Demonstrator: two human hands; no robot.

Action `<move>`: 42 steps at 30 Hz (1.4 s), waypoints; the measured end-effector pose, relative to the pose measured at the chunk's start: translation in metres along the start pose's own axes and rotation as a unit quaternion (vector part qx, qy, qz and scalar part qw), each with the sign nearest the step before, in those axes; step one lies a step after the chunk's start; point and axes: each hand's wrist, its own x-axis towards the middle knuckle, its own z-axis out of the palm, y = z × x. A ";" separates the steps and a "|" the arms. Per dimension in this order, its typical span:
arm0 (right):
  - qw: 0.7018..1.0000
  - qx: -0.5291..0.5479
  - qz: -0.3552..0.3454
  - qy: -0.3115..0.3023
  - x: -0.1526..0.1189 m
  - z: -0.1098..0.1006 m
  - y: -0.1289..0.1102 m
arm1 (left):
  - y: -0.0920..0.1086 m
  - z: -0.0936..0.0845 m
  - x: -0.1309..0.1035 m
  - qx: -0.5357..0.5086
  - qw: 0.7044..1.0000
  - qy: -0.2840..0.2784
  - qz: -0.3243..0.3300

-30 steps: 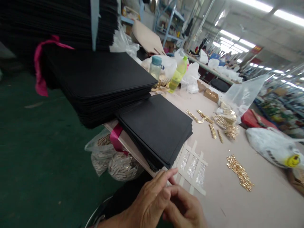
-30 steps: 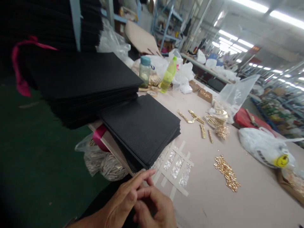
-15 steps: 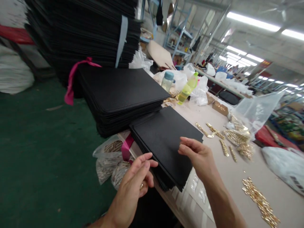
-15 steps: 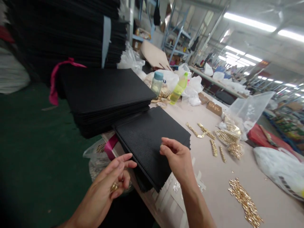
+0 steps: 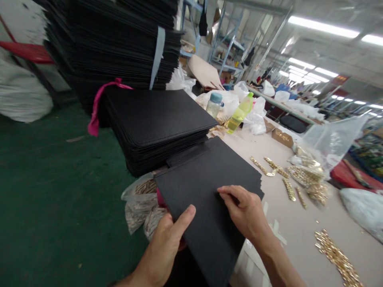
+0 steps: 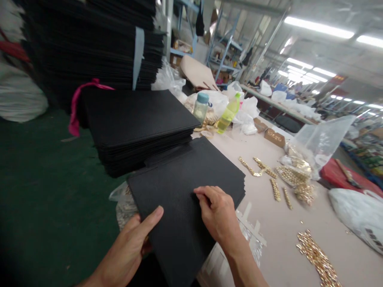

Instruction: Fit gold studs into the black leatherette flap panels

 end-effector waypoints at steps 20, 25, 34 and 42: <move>0.845 0.394 0.361 0.029 -0.144 -0.032 -0.026 | -0.033 0.020 -0.044 0.177 0.954 -0.130 -0.206; 0.855 0.371 0.362 0.015 -0.160 -0.035 -0.029 | -0.039 0.033 -0.050 0.159 0.956 -0.123 -0.214; 0.906 0.255 0.339 -0.008 -0.168 -0.050 -0.031 | -0.048 0.046 -0.061 0.203 0.950 -0.095 -0.217; 0.887 0.289 0.358 0.036 -0.175 -0.045 -0.029 | -0.049 0.048 -0.066 0.293 0.929 -0.064 -0.217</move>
